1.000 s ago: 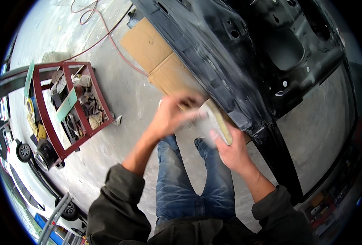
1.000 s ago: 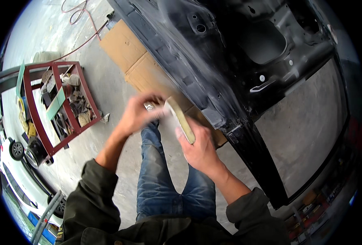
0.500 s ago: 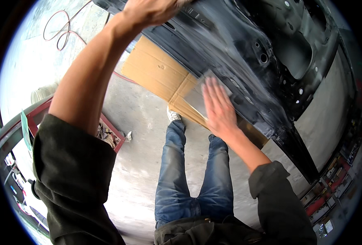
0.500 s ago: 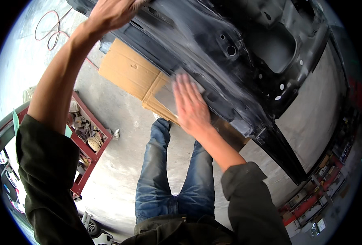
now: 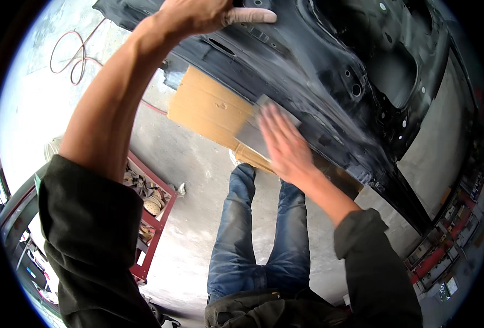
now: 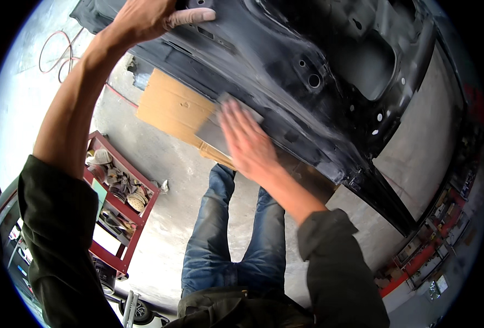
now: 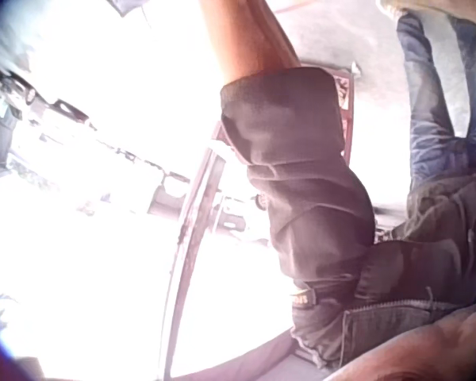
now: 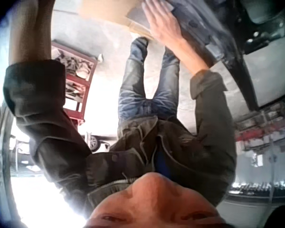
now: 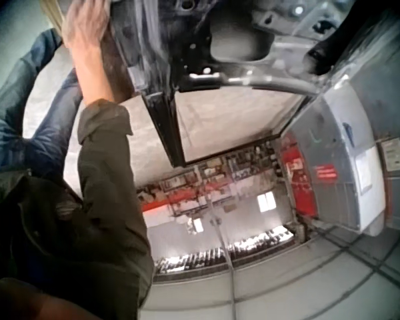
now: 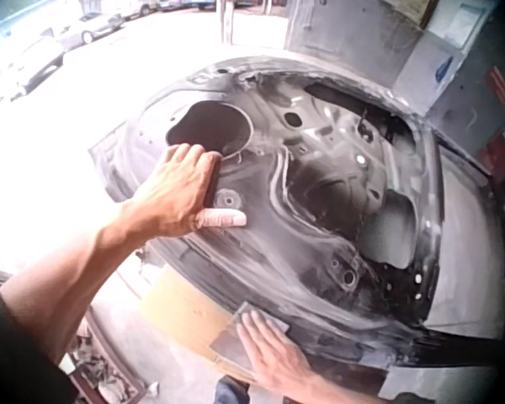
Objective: The person sands the inner surface of a detached car door using a sanding block. They move the block across various sections of the door's interior, including around cutouts and along the edges, to smooth the surface.
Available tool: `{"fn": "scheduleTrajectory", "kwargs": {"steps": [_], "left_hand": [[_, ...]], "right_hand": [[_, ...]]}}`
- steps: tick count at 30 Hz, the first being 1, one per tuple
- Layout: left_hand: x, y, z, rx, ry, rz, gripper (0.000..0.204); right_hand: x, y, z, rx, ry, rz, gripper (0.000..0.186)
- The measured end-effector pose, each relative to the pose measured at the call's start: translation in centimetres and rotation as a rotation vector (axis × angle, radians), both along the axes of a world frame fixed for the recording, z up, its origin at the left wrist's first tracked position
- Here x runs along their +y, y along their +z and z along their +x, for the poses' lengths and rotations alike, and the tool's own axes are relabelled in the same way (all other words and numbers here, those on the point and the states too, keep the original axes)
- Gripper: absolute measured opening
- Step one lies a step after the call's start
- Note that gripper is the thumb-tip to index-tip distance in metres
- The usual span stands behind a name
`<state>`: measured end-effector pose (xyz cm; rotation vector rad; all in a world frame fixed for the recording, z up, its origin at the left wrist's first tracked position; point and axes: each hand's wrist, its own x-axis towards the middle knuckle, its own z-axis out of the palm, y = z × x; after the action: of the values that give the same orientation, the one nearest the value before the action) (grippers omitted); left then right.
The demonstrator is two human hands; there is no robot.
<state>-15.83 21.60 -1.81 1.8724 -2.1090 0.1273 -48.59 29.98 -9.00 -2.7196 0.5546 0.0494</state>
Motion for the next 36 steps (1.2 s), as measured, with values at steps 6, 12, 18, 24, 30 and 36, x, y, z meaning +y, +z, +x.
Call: {"fn": "scheduleTrajectory", "kwargs": {"steps": [6, 12, 18, 24, 30, 36], "left_hand": [[1.6, -0.8, 1.6, 0.044, 0.005, -0.005, 0.096], [0.6, -0.4, 0.6, 0.018, 0.025, -0.059, 0.091], [0.7, -1.0, 1.1, 0.029, 0.013, -0.085, 0.093], [1.2, -1.5, 1.3, 0.048, 0.037, -0.093, 0.094], [0.4, -0.5, 1.2, 0.033, 0.031, -0.065, 0.096], [0.9, -2.2, 1.0, 0.059, 0.024, -0.050, 0.098]], "right_hand": [[-0.5, 0.5, -2.7, 0.009, 0.082, 0.069, 0.059], [-0.7, 0.0, -1.2, -0.027, 0.066, 0.046, 0.058], [-0.4, -0.7, 6.6, -0.085, 0.056, 0.042, 0.056], [0.7, -0.9, -1.3, 0.018, 0.041, 0.056, 0.055], [0.4, -2.3, 14.9, -0.280, -0.096, 0.175, 0.070], [-0.5, -0.2, 3.7, -0.150, -0.082, 0.299, 0.074]]}}
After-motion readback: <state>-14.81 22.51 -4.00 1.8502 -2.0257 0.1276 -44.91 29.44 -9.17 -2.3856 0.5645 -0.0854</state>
